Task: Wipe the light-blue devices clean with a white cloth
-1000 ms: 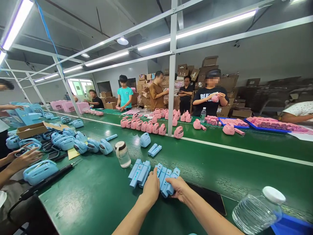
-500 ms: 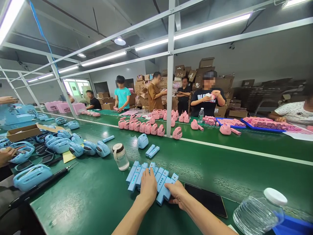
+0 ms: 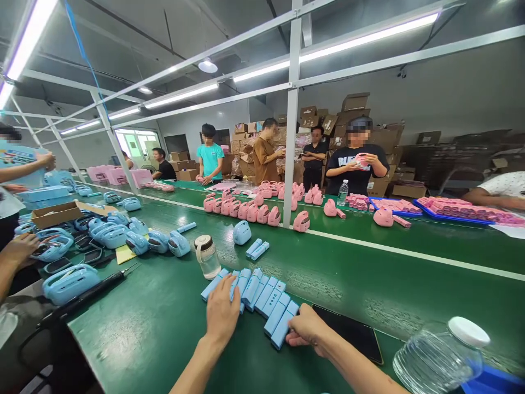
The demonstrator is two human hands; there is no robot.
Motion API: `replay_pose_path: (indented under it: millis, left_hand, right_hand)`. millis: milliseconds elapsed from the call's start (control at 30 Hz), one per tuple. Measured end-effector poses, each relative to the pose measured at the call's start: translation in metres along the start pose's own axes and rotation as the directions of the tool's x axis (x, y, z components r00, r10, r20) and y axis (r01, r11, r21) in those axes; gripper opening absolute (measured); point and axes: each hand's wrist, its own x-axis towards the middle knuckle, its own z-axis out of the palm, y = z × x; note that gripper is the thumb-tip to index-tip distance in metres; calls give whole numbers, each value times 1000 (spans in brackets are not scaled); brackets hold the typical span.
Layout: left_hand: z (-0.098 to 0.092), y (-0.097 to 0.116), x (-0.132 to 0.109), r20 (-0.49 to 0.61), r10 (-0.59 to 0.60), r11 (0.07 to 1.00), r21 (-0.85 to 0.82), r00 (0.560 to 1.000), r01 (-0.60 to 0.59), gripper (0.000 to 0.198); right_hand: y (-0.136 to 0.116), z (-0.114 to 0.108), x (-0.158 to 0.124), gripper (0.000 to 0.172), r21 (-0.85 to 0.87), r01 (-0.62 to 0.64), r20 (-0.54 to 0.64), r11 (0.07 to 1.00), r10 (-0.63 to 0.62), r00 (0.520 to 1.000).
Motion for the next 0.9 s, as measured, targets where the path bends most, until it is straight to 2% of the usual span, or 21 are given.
replay_pose_path:
  millis: [100, 200, 300, 400, 533, 633, 733, 800, 867, 900]
  left_hand:
    - [-9, -48, 2, -34, -183, 983, 2, 982, 183, 40]
    - [-7, -84, 11, 1, -298, 954, 16, 954, 298, 37]
    - [1, -102, 22, 39, -301, 953, -14, 953, 302, 29]
    - [4, -105, 22, 13, -272, 955, -119, 962, 272, 16]
    - [-5, -93, -4, -164, -244, 939, -288, 956, 190, 37]
    - [-6, -66, -31, -277, -132, 935, -353, 952, 27, 48]
    - [9, -24, -53, -320, 61, 911, -369, 945, -183, 42]
    - [23, 3, -61, -329, 186, 879, -365, 926, -306, 38]
    - [34, 18, -65, -332, 254, 863, -347, 908, -368, 36]
    - [37, 18, -67, -336, 266, 863, -335, 904, -378, 36]
  right_hand:
    - [8, -1, 10, 14, 41, 30, -6, 999, -30, 1000]
    - [12, -3, 17, 14, 64, 40, -1, 997, -40, 999]
    - [13, -3, 19, 13, 70, 43, -2, 997, -43, 999]
    - [15, -3, 18, 13, 60, 59, -12, 996, -58, 998]
    - [20, -8, 13, 20, 5, 97, -55, 995, -97, 994]
    - [13, -9, 2, 32, -51, 179, -129, 982, -185, 974]
    - [-7, 4, -11, 43, -20, 312, -106, 950, -312, 944]
    - [-22, 18, -16, 39, 39, 361, -24, 932, -361, 932]
    - [-34, 29, -15, 29, 72, 364, 16, 929, -366, 930]
    - [-38, 33, -12, 27, 69, 350, 11, 934, -351, 936]
